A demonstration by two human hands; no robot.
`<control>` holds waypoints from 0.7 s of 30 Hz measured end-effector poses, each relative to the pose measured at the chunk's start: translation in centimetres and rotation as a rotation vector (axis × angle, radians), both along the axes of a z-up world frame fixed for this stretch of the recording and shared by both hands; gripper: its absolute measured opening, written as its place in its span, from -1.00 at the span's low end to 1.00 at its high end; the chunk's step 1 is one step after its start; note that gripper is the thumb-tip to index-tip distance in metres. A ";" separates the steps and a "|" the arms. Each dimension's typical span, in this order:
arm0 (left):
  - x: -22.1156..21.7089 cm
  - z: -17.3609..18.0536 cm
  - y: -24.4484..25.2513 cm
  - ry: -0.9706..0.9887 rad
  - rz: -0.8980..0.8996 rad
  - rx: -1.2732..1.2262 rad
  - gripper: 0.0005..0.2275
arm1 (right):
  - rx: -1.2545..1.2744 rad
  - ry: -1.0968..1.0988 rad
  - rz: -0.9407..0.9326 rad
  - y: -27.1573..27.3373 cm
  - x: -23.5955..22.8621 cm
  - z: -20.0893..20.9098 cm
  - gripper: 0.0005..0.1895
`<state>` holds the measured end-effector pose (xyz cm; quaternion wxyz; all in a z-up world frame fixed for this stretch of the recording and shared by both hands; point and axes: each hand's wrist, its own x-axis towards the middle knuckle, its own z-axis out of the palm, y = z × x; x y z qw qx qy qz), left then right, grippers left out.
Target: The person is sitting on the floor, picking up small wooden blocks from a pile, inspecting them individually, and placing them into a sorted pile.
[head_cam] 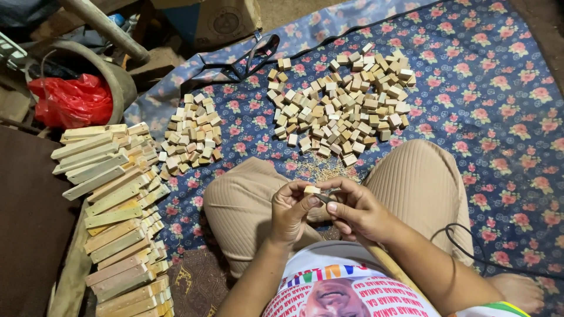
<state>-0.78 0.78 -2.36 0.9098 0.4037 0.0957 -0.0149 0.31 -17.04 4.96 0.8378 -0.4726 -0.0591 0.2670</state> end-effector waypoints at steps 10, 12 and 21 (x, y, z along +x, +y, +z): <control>0.4 -1.3 -0.3 -0.010 0.017 -0.049 -0.73 | 0.033 0.082 -0.055 -0.4 0.6 -2.0 -0.59; 0.6 -1.6 -0.3 -0.029 0.016 -0.017 -0.71 | 0.044 0.100 -0.068 -0.4 0.8 -2.5 -0.60; 0.6 -0.3 0.0 -0.110 -0.048 0.006 -0.61 | -0.021 0.039 -0.144 -4.0 3.5 -6.0 -0.57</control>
